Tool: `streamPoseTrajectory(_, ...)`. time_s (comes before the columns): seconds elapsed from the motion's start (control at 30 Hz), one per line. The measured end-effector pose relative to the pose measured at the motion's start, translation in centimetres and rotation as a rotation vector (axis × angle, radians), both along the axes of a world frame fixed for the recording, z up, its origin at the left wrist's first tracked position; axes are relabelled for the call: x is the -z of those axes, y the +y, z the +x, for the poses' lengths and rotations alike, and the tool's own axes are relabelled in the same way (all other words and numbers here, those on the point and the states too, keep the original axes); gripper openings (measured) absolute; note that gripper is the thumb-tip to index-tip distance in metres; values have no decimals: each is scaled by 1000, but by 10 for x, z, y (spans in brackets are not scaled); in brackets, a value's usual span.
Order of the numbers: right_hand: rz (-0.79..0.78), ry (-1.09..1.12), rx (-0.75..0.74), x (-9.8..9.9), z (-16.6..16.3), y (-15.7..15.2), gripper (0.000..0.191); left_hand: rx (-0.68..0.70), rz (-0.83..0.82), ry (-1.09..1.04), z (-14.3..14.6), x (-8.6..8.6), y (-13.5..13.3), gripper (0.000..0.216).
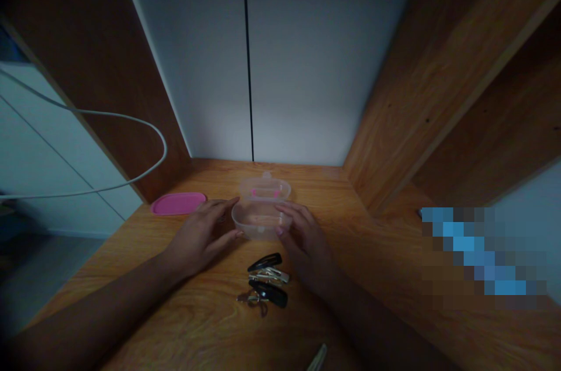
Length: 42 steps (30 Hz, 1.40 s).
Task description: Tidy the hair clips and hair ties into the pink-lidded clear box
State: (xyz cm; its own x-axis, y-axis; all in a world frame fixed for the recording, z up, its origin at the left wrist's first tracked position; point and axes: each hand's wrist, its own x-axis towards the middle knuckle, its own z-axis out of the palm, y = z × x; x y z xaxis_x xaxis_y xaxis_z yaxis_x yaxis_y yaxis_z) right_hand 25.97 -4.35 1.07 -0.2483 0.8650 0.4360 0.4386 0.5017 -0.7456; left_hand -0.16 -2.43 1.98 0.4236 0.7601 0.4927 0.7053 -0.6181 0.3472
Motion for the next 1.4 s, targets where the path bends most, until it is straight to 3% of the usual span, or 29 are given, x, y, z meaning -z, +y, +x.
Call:
streamPoseTrajectory(0.2, 4, -28, 9, 0, 3, 2, 27, -14, 124, -65, 5, -9, -7, 49)
streamPoseTrajectory(0.53, -52, 134, 39, 5, 3, 4, 20, 232, 259, 13, 6, -9, -13, 30)
streamPoseTrajectory(0.77, -28, 136, 57, 8, 4, 7, 32, 677, 113, 161, 28, -22, -44, 45)
streamPoseTrajectory(0.93, -48, 154, 72, 11, 6, 9, 32, 902, 130, 165, 60, -2, -79, 27)
streamPoseTrajectory(1.03, -72, 183, 72, 12, 5, 9, 31, 949, 190, 162, 69, 15, -83, 21)
streamPoseTrajectory(1.1, -73, 194, 68, 11, 5, 8, 28, 962, 236, 196, 68, 17, -79, 25)
streamPoseTrajectory(1.23, -63, 186, 81, 10, 6, 8, 25, 908, 278, 215, 57, 3, -67, 20)
streamPoseTrajectory(1.4, -115, 252, 127, 10, 6, 10, 25, 812, 221, 47, 43, -11, -53, 16)
